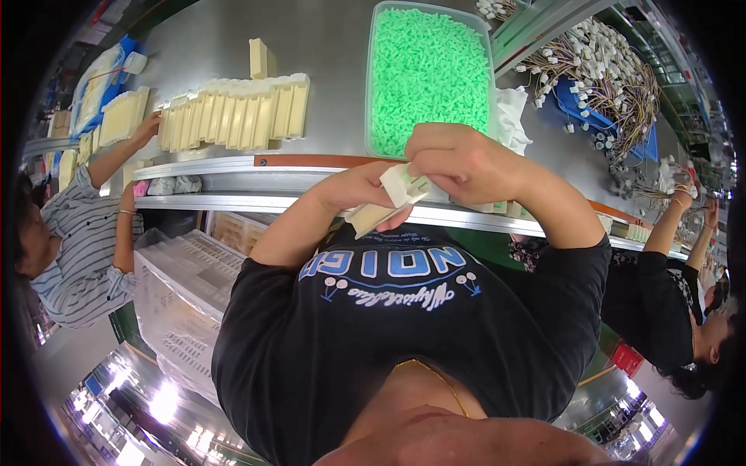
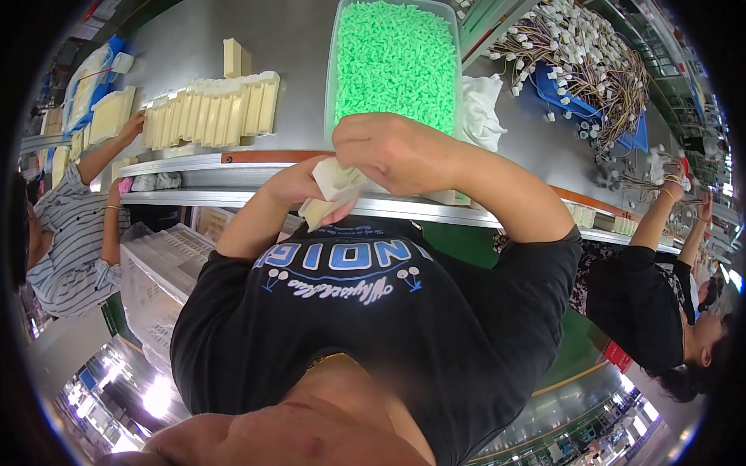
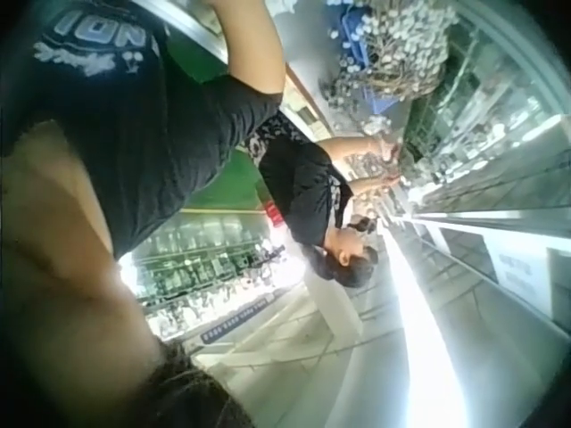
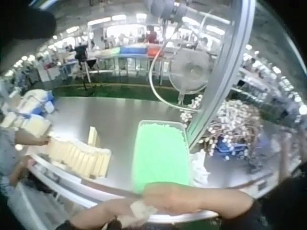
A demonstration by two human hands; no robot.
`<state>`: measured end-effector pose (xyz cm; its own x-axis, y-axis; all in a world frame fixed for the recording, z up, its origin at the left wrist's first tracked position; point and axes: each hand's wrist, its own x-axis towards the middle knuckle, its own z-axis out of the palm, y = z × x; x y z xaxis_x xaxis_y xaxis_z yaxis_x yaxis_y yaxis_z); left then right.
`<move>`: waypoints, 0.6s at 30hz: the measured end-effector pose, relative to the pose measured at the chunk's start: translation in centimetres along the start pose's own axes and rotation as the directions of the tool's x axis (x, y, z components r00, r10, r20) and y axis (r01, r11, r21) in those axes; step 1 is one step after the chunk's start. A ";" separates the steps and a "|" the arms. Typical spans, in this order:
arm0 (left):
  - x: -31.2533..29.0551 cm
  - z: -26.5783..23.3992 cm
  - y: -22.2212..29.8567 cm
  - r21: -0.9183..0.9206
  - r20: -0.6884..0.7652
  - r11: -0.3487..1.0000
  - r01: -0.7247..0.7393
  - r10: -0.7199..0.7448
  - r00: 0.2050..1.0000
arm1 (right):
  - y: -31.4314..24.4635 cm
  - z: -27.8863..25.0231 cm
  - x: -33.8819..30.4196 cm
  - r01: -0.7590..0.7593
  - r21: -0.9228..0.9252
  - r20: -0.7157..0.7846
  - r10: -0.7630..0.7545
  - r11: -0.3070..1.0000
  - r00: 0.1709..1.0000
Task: The person assembles green plastic pieces into cream-colored plastic housings by hand, taking the pieces from a plastic bin and inserting them into the housings on an assembly line.
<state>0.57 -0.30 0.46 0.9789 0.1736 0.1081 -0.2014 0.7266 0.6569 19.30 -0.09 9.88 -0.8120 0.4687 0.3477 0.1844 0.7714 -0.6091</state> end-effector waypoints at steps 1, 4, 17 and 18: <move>-0.2 0.4 0.4 0.125 -0.132 0.992 0.034 -0.017 0.991 | 0.0 0.2 -0.1 0.003 -0.001 0.002 -0.003 1.000 1.000; 0.2 0.8 0.8 0.282 -0.297 0.955 -0.094 0.180 0.938 | -0.5 1.1 -0.7 -0.245 0.075 -0.231 0.256 0.967 0.939; 1.7 1.1 0.9 0.477 -0.482 0.879 0.013 0.249 0.840 | -0.4 4.6 -2.1 -0.288 -0.200 -0.532 0.143 0.937 0.835; 1.6 1.2 1.1 0.478 -0.485 0.878 0.011 0.253 0.837 | 0.0 4.7 -2.1 -0.281 -0.173 -0.509 0.159 0.944 0.846</move>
<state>2.00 -0.08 2.26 0.7515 0.6513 -0.1051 -0.1487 0.3224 0.9348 18.43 -3.09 5.84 -0.3758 0.7382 0.5603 0.4986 0.6707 -0.5492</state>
